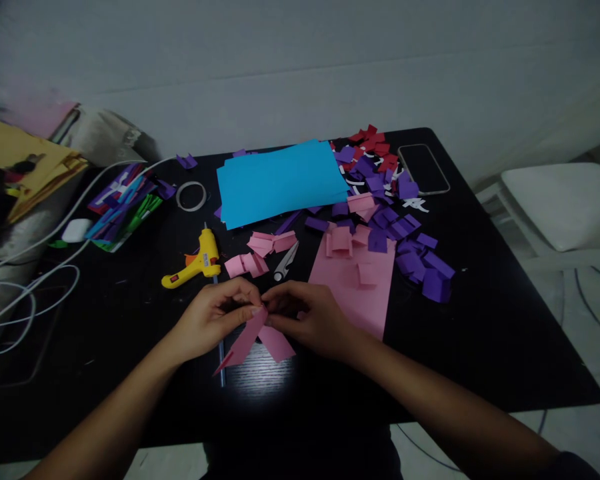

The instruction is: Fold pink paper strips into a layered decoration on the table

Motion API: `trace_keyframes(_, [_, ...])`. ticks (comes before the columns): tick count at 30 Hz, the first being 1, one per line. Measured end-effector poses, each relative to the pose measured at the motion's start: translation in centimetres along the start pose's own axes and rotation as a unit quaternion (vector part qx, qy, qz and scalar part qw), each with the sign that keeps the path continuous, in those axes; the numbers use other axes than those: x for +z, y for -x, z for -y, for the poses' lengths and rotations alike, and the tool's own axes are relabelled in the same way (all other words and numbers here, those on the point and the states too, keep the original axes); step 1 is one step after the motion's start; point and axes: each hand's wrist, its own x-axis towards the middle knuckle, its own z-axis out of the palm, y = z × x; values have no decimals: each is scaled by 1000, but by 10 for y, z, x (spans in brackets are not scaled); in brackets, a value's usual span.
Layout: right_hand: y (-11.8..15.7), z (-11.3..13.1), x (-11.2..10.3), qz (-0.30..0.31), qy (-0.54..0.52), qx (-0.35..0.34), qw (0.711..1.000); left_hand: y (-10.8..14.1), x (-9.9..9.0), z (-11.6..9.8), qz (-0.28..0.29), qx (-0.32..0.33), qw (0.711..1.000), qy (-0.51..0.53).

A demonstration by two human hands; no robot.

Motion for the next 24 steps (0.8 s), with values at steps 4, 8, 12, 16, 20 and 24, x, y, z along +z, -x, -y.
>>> trace_keyframes(4, [-1, 0, 1, 19, -83, 46, 995, 1, -1, -2, -10, 10, 1000, -22])
trace_keyframes(8, [-2, -1, 2, 26, -150, 77, 985, 1, -2, -1, -13, 31, 999, -31])
trace_keyframes(12, [-1, -3, 4, 20, -166, 67, 984, 0, -2, 0, -22, 34, 999, -25])
trace_keyframes(16, [0, -2, 6, 5, -119, 30, 992, -1, -1, -1, -34, 37, 999, -11])
trace_keyframes(20, [1, -1, 6, -23, -14, -25, 999, -1, 0, -2, -39, 28, 999, 17])
trace_keyframes(24, [1, -1, 5, -36, 12, -43, 998, -1, 2, -2, -49, 18, 998, 39])
